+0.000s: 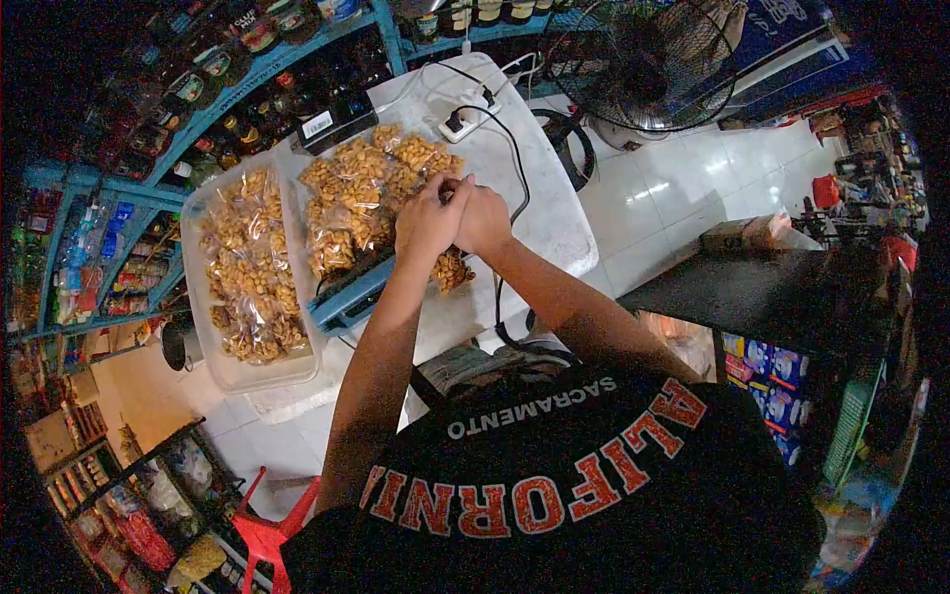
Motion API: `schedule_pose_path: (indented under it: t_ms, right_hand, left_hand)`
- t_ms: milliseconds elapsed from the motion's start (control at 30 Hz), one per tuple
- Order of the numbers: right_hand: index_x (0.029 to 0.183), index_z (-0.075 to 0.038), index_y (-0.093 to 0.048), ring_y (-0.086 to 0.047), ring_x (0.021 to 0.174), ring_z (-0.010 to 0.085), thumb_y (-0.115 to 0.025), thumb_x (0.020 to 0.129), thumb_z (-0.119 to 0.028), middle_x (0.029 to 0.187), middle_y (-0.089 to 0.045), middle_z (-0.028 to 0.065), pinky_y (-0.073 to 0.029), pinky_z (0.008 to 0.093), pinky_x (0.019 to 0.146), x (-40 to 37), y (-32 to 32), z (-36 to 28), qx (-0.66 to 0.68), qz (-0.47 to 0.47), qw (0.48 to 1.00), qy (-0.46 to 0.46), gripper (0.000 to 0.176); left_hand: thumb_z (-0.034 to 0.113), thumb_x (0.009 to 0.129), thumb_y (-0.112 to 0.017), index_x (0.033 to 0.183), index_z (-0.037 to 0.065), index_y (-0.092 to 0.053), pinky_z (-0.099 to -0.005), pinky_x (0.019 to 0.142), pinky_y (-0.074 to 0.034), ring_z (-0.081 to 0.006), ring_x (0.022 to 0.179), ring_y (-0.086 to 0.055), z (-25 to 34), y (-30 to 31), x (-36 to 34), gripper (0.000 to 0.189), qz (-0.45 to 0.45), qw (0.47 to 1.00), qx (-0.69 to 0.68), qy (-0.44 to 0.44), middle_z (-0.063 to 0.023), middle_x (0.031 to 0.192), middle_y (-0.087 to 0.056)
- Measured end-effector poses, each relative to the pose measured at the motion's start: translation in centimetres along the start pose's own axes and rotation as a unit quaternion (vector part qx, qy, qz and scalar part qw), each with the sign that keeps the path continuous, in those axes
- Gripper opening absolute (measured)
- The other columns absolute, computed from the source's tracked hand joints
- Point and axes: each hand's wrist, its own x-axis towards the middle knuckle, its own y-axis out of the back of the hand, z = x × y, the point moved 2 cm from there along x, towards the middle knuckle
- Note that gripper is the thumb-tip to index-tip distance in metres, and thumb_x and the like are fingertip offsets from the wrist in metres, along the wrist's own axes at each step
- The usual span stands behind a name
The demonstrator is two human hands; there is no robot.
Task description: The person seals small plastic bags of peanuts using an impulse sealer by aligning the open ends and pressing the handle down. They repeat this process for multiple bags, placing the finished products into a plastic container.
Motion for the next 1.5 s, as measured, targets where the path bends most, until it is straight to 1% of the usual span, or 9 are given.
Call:
schedule_pose_path:
  t_ms: [133, 500, 600, 700, 833, 933, 1033, 1100, 1500]
  right_hand:
    - [0.075, -0.002, -0.056, -0.058, 0.069, 0.0331, -0.054, 0.062, -0.024, 0.071, -0.059, 0.0176, -0.048, 0.0398, 0.063, 0.2, 0.0, 0.0, -0.044, -0.049, 0.998, -0.001, 0.025]
    - [0.084, -0.001, -0.055, -0.058, 0.066, 0.0336, -0.055, 0.062, -0.023, 0.069, -0.059, 0.0179, -0.048, 0.0400, 0.062, 0.1, -0.1, -0.2, -0.019, 0.022, 1.000, 0.006, 0.031]
    - [0.086, 0.000, -0.054, -0.058, 0.068, 0.0331, -0.055, 0.062, -0.024, 0.070, -0.059, 0.0180, -0.048, 0.0400, 0.062, 0.2, 0.0, 0.0, -0.018, -0.028, 0.999, -0.011, 0.034]
    - [0.084, 0.000, -0.055, -0.058, 0.069, 0.0325, -0.056, 0.061, -0.024, 0.070, -0.059, 0.0178, -0.048, 0.0401, 0.062, 0.0, 0.0, -0.2, -0.018, 0.003, 1.000, 0.011, 0.033]
    - [0.081, -0.001, -0.055, -0.058, 0.069, 0.0324, -0.055, 0.061, -0.024, 0.071, -0.059, 0.0177, -0.048, 0.0401, 0.062, 0.2, -0.6, 0.4, -0.006, -0.007, 1.000, -0.009, 0.030]
    - [0.092, -0.008, -0.054, -0.057, 0.061, 0.0336, -0.053, 0.066, -0.024, 0.064, -0.058, 0.0168, -0.046, 0.0432, 0.055, 0.1, -0.6, 0.3, -0.035, 0.021, 0.999, 0.021, 0.030]
    - [0.089, -0.007, -0.054, -0.057, 0.061, 0.0337, -0.054, 0.066, -0.024, 0.064, -0.057, 0.0176, -0.046, 0.0428, 0.055, 0.0, -0.4, 0.1, -0.030, 0.022, 0.999, 0.030, 0.028]
    - [0.076, -0.001, -0.056, -0.058, 0.064, 0.0326, -0.055, 0.062, -0.024, 0.066, -0.059, 0.0162, -0.048, 0.0391, 0.059, 0.2, -0.5, 0.2, -0.010, 0.006, 1.000, 0.019, 0.026]
    - [0.085, 0.002, -0.054, -0.057, 0.073, 0.0327, -0.054, 0.063, -0.022, 0.075, -0.059, 0.0185, -0.047, 0.0395, 0.067, 0.2, -0.8, 0.4, -0.020, -0.003, 1.000, 0.006, 0.033]
  left_hand:
    - [0.058, 0.075, -0.038, 0.108, 0.012, -0.050, -0.0413, 0.083, -0.038, -0.0386, 0.095, -0.050, -0.1, 0.1, 0.2, 0.057, -0.009, 1.000, 0.025, 0.011, -0.0225, 0.101, -0.053]
    - [0.061, 0.074, -0.037, 0.117, 0.003, -0.044, -0.0391, 0.088, -0.035, -0.0374, 0.102, -0.046, 0.6, 0.7, -0.3, 0.072, -0.022, 0.999, 0.013, 0.026, -0.0247, 0.108, -0.049]
    - [0.060, 0.074, -0.036, 0.110, 0.013, -0.050, -0.0395, 0.078, -0.042, -0.0351, 0.089, -0.054, -0.1, -0.1, 0.0, 0.061, 0.044, 0.998, 0.041, 0.002, -0.0179, 0.094, -0.058]
    - [0.060, 0.074, -0.036, 0.109, 0.014, -0.051, -0.0395, 0.079, -0.042, -0.0353, 0.089, -0.054, -0.4, -0.3, 0.1, 0.059, 0.055, 0.998, 0.044, -0.003, -0.0176, 0.093, -0.058]
    - [0.060, 0.074, -0.036, 0.108, 0.015, -0.051, -0.0400, 0.079, -0.042, -0.0356, 0.089, -0.054, -0.4, -0.3, 0.3, 0.059, 0.053, 0.997, 0.060, 0.007, -0.0178, 0.093, -0.058]
    - [0.060, 0.074, -0.036, 0.109, 0.013, -0.051, -0.0405, 0.080, -0.041, -0.0359, 0.090, -0.053, -0.1, -0.2, 0.1, 0.060, 0.042, 0.998, 0.050, 0.009, -0.0185, 0.093, -0.058]
    - [0.060, 0.074, -0.036, 0.108, 0.013, -0.051, -0.0407, 0.080, -0.041, -0.0359, 0.090, -0.053, -0.2, -0.2, 0.0, 0.060, 0.049, 0.997, 0.059, 0.013, -0.0184, 0.093, -0.058]
    - [0.059, 0.074, -0.036, 0.105, 0.014, -0.052, -0.0408, 0.079, -0.041, -0.0361, 0.089, -0.054, -0.2, -0.2, 0.1, 0.057, 0.051, 0.997, 0.053, 0.011, -0.0177, 0.092, -0.059]
    - [0.057, 0.075, -0.039, 0.099, 0.014, -0.055, -0.0397, 0.076, -0.043, -0.0344, 0.087, -0.055, 0.0, 0.1, -0.2, 0.052, 0.056, 0.998, 0.040, 0.011, -0.0157, 0.090, -0.059]
